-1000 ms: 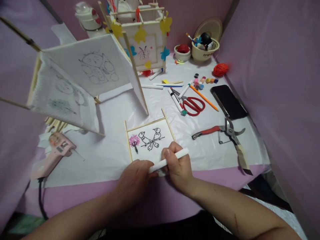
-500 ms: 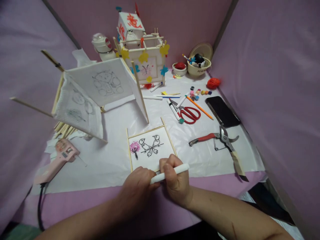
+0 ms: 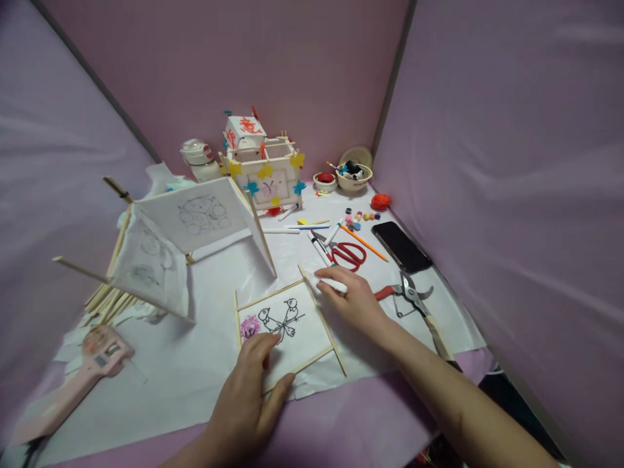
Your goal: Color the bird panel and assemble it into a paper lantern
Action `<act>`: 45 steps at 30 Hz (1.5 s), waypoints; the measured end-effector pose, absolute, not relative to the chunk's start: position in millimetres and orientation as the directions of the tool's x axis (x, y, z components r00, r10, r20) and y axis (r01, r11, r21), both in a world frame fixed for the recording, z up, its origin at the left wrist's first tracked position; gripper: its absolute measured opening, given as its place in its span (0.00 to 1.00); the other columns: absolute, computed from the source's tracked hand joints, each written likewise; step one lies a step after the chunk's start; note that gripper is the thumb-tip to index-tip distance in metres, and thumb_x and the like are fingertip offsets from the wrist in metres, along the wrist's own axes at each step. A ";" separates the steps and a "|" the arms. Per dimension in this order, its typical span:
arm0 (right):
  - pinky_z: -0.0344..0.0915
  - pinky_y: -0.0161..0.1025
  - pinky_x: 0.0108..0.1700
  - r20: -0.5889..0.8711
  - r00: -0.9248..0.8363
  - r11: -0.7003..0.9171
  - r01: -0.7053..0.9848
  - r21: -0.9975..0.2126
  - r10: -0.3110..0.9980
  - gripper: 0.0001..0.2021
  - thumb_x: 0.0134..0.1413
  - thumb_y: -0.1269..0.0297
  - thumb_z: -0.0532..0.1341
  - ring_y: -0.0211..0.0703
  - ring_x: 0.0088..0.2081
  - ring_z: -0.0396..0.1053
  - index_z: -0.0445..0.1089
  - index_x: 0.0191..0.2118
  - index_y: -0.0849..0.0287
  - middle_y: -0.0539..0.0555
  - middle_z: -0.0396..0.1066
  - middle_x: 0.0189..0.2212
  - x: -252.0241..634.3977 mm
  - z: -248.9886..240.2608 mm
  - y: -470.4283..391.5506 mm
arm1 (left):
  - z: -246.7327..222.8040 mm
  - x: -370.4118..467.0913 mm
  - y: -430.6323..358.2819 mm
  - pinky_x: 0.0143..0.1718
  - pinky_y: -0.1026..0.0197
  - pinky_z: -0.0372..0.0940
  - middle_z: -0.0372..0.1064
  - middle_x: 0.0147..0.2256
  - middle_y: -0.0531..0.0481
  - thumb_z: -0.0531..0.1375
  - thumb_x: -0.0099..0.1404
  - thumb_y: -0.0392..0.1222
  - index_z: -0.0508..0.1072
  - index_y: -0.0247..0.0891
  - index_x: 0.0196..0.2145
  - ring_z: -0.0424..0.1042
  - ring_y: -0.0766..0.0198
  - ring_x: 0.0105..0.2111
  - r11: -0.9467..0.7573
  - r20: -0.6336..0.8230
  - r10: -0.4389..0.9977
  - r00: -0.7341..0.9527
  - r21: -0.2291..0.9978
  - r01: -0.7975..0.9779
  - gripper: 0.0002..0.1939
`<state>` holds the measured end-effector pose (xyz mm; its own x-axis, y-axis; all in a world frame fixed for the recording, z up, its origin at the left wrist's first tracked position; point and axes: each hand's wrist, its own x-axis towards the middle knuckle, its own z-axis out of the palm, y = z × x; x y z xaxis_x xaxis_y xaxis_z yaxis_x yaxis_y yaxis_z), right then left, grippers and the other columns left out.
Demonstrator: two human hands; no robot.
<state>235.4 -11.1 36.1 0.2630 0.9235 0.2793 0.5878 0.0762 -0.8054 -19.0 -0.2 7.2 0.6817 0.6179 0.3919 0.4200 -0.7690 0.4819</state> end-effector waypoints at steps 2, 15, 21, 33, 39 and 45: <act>0.66 0.45 0.54 0.289 0.141 0.095 0.736 -0.670 0.947 0.13 0.64 0.63 0.58 0.48 0.51 0.72 0.74 0.50 0.56 0.58 0.75 0.48 245.9 30.6 5.4 | 7.3 -19.0 0.4 0.46 0.48 0.74 0.65 0.51 0.36 0.55 0.70 0.39 0.58 0.38 0.58 0.72 0.50 0.50 -0.767 0.361 0.613 0.703 0.485 0.420 0.21; 0.59 0.48 0.54 0.195 0.014 0.040 0.962 -0.270 0.981 0.15 0.63 0.59 0.61 0.52 0.53 0.67 0.71 0.53 0.56 0.58 0.71 0.52 246.5 13.0 27.8 | 1.8 -13.8 7.6 0.41 0.55 0.74 0.67 0.44 0.41 0.56 0.66 0.33 0.65 0.38 0.50 0.73 0.55 0.43 -0.796 0.370 0.552 0.748 0.500 0.340 0.14; 0.59 0.45 0.54 0.283 0.117 -0.008 0.934 -0.358 0.952 0.13 0.67 0.63 0.54 0.50 0.52 0.68 0.72 0.50 0.59 0.60 0.73 0.50 255.5 21.5 26.4 | 3.1 -14.4 8.9 0.40 0.55 0.73 0.68 0.43 0.41 0.56 0.66 0.32 0.65 0.37 0.49 0.72 0.56 0.42 -0.822 0.396 0.516 0.759 0.478 0.309 0.13; 0.64 0.45 0.47 -0.117 0.633 -0.639 0.726 -0.255 0.766 0.22 0.59 0.67 0.60 0.60 0.51 0.71 0.62 0.56 0.71 0.75 0.72 0.50 301.4 43.0 138.8 | 3.7 -11.2 -8.0 0.31 0.55 0.62 0.69 0.33 0.47 0.53 0.68 0.33 0.68 0.37 0.34 0.66 0.58 0.31 -0.893 0.345 0.308 0.886 0.425 0.145 0.05; 0.62 0.41 0.41 -0.022 0.592 -0.567 0.759 -0.321 0.805 0.15 0.55 0.69 0.60 0.53 0.44 0.71 0.65 0.49 0.64 0.65 0.75 0.42 307.0 47.1 119.2 | 2.5 -14.0 -5.7 0.30 0.56 0.60 0.68 0.31 0.47 0.52 0.70 0.34 0.69 0.36 0.34 0.65 0.59 0.30 -0.904 0.386 0.301 0.872 0.406 0.132 0.08; 0.50 0.32 0.25 -0.094 0.236 -0.186 0.407 -0.894 0.967 0.11 0.56 0.59 0.62 0.35 0.22 0.55 0.59 0.39 0.55 0.42 0.60 0.21 281.4 59.8 33.1 | 9.4 -16.2 -0.7 0.32 0.55 0.66 0.70 0.35 0.46 0.52 0.70 0.33 0.69 0.36 0.41 0.69 0.58 0.33 -0.881 0.436 0.374 0.818 0.442 0.167 0.07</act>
<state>281.4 33.1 59.8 0.2360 0.9672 -0.0938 0.4074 -0.1861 -0.8941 -16.2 -0.7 9.4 0.8184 0.3742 0.4362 0.1674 -0.8813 0.4420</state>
